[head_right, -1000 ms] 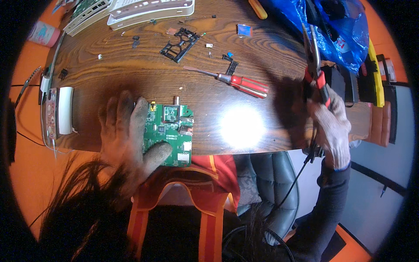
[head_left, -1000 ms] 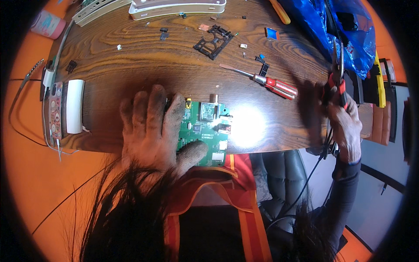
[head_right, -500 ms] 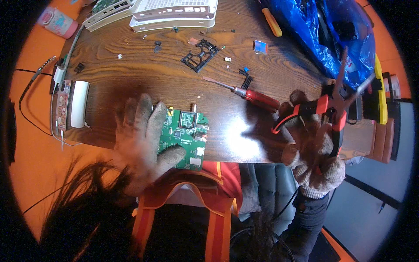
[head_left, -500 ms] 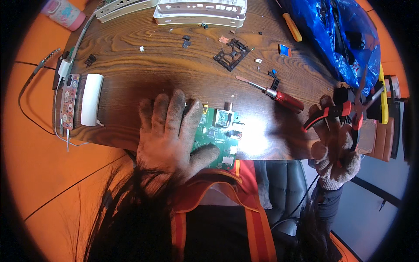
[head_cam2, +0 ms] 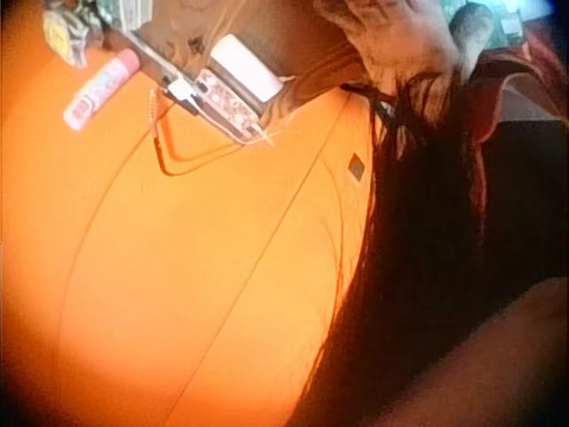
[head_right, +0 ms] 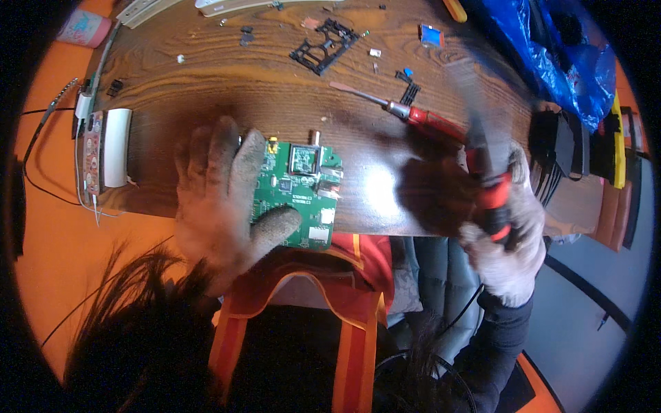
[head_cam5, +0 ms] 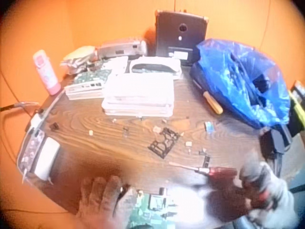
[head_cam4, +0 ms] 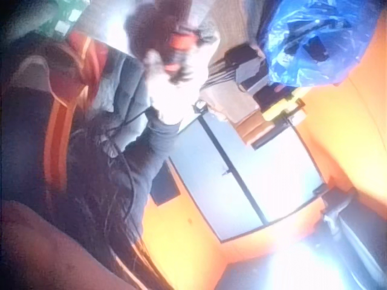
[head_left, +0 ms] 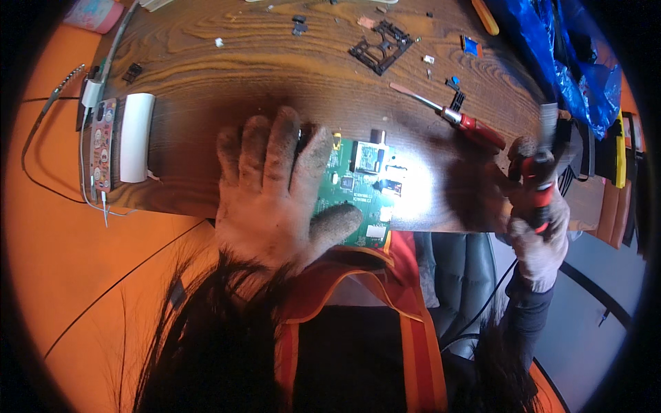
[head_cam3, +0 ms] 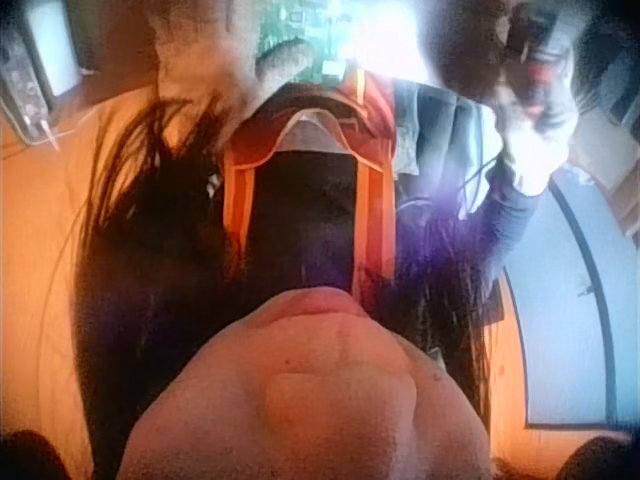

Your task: The person uses pliers to remove small components from a green circuit board. They hold the board with one hand and pull components off with the other, placing them on the table. The board is flipped over once during the process.

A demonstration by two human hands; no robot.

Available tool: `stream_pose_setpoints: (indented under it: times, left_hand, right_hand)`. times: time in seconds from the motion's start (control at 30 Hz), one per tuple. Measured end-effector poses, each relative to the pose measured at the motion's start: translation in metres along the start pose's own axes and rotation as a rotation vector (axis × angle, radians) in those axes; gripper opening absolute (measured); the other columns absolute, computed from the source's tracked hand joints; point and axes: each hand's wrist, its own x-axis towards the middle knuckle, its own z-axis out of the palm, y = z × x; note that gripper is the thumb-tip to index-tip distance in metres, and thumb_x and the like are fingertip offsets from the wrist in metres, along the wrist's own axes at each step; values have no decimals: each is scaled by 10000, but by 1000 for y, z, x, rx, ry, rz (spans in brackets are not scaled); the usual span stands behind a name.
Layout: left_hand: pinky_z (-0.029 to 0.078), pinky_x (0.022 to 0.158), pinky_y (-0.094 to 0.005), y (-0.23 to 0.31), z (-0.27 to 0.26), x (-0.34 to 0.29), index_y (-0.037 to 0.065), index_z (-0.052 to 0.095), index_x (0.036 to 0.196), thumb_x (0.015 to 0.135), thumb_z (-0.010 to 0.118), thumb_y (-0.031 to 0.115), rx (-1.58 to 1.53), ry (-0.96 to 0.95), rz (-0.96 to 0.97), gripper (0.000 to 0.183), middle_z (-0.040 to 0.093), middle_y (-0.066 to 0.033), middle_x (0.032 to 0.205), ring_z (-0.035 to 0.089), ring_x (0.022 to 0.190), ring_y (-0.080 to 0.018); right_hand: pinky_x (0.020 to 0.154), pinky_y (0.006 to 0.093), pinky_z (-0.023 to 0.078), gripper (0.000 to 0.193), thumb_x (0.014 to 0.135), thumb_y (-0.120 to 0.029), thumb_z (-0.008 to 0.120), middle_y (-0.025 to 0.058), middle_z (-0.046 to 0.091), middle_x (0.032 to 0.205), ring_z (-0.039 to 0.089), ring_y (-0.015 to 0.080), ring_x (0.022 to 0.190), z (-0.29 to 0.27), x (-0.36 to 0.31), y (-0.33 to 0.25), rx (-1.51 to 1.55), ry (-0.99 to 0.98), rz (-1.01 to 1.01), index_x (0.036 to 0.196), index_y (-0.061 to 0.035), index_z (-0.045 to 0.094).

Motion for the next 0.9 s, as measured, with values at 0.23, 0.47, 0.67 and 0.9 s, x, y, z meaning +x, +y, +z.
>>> stream_pose_setpoints:
  times: [0.23, 0.47, 0.67, 0.9]
  left_hand:
    - [146, 1161, -675, -3, 2, -4, 69, 295, 1542, 794, 738, 540, -29, -114, 1, 988, 234, -302, 1575, 215, 1421, -572]
    - [155, 1153, -676, -2, 1, -5, 55, 305, 1534, 800, 720, 564, -18, -120, -9, 986, 247, -318, 1565, 224, 1415, -581]
    - [175, 1157, -656, -4, 3, -2, 43, 321, 1526, 777, 739, 552, -19, -52, 34, 998, 279, -317, 1553, 266, 1402, -567]
    - [202, 1150, -648, -7, 0, -1, 37, 335, 1517, 742, 770, 506, -21, -80, 55, 1005, 348, -322, 1507, 322, 1371, -560]
  right_hand:
    - [1013, 514, 433, 137, 660, -9, 632, 288, 528, 1310, 531, 452, 1221, 23, 12, 12, -708, -127, -610, 787, -17, 580]
    - [942, 539, 482, 266, 549, 25, 680, 284, 582, 1241, 573, 468, 1154, 31, 9, 3, -1021, -133, -602, 787, -20, 569]
    - [922, 488, 506, 349, 550, 87, 694, 272, 592, 1241, 607, 429, 1121, 37, 8, -16, -1191, -182, -514, 853, -22, 559]
    - [830, 463, 524, 800, 581, -36, 772, 192, 623, 1084, 625, 388, 970, 37, 14, -17, -1085, -174, -440, 1338, -51, 513]
